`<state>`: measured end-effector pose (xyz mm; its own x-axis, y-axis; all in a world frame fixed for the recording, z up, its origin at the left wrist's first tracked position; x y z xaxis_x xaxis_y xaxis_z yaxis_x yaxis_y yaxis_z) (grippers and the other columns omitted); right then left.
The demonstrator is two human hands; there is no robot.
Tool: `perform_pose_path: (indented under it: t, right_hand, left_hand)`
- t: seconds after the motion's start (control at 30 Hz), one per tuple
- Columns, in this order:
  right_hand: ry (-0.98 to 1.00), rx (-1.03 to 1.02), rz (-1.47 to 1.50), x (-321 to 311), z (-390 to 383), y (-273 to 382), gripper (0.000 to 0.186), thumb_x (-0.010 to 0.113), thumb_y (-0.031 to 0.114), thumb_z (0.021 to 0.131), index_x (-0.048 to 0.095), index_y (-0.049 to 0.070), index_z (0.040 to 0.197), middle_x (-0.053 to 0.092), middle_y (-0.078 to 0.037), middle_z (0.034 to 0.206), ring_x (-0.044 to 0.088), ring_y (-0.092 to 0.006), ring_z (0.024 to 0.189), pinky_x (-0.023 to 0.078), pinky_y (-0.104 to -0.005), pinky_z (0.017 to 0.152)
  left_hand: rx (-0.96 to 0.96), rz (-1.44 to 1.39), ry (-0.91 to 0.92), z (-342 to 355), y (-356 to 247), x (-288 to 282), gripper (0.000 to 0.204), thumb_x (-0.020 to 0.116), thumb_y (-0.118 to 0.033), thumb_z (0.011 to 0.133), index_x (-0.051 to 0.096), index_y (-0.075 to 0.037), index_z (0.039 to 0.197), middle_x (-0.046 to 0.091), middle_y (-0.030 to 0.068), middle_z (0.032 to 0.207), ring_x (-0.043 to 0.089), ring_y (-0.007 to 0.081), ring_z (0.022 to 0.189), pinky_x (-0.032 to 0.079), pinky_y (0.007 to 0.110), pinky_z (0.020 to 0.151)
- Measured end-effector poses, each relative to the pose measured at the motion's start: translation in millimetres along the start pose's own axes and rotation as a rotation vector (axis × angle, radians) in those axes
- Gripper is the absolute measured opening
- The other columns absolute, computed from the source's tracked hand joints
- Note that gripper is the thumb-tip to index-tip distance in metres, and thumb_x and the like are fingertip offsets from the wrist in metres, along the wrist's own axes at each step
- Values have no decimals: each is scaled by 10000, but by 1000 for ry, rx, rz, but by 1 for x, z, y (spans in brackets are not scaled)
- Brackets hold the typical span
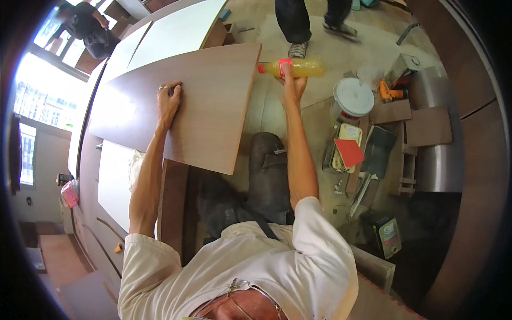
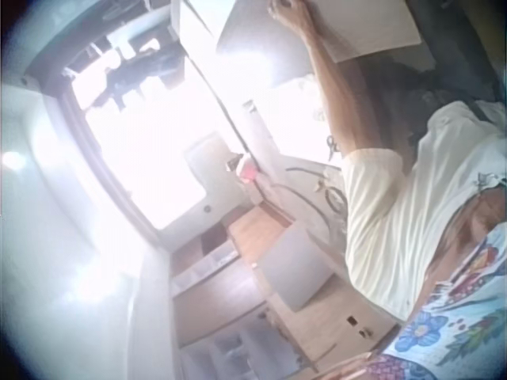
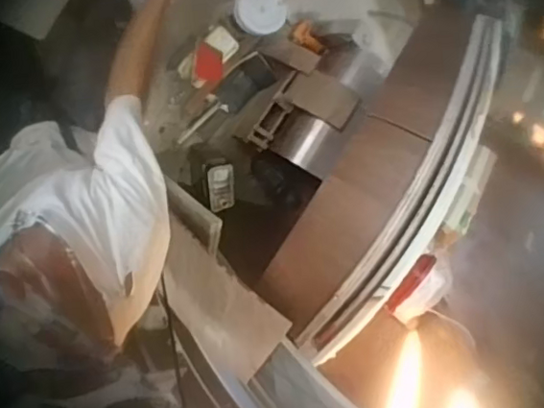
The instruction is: The person applies glue from a bottle to the edge of a wooden board and then presses a thin wooden strip onto the glued edge. They use a roller to smooth the strip and ensure it adheres properly to the board.
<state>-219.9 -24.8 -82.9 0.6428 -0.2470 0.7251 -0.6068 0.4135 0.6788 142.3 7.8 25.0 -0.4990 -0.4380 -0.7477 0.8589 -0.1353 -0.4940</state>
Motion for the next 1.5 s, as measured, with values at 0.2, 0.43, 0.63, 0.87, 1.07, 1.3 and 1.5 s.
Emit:
perform_pose_path:
  t: [0.2,0.43,0.63,0.87,1.07,1.3,1.5]
  right_hand:
    - [123,104,-22,-22,8,23,308,626,286,985,563,47,1169,648,-91,1102,680,-225,976,608,-430,826]
    - [185,122,-11,0,15,41,346,628,320,981,562,38,1172,651,-97,1100,686,-228,969,617,-432,813]
    - [153,89,-32,4,9,37,358,670,301,956,556,42,1174,650,-96,1092,676,-220,997,609,-405,816]
    - [302,-328,-972,39,-20,127,530,798,303,833,536,-4,1176,690,-134,1045,696,-260,932,530,-344,844]
    - [376,-121,-727,24,12,121,517,799,303,825,559,14,1180,686,-109,1044,693,-215,915,556,-314,758]
    - [232,195,-98,-11,25,70,364,696,317,935,590,55,1164,669,-91,1078,683,-219,979,602,-427,829]
    - [176,229,92,-13,17,38,315,658,309,964,605,54,1142,671,-95,1106,667,-239,1031,590,-471,882]
  left_hand:
    - [-14,2,-7,-1,-2,2,267,611,-245,913,740,-66,1064,638,156,1198,543,323,1194,425,416,1035]
    - [9,-16,-25,-1,4,2,264,613,-241,907,743,-70,1061,647,150,1182,550,322,1182,428,412,1030]
    - [20,-36,-34,1,4,4,264,618,-242,903,743,-62,1050,648,153,1177,554,328,1175,432,414,1023]
    - [3,-15,-33,-4,9,3,267,616,-239,903,742,-52,1044,646,162,1176,554,331,1174,431,418,1026]
    - [-14,-44,-35,-1,-6,0,271,610,-242,897,744,-59,1045,647,159,1179,555,325,1175,434,412,1021]
    - [-7,6,-4,-1,0,-1,279,609,-258,918,738,-80,1090,644,152,1216,562,309,1190,433,398,1030]
    - [15,-24,-46,-1,2,0,269,603,-238,892,747,-65,1038,652,153,1168,558,325,1167,444,409,1012]
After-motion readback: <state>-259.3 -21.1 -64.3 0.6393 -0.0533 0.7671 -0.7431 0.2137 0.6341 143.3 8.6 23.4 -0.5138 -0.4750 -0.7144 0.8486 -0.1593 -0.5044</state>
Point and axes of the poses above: each hand's wrist, its own z-axis towards the middle knuckle, its own x-axis out of the palm, y = z × x, the point moved 2 cm from there along z, towards the middle knuckle
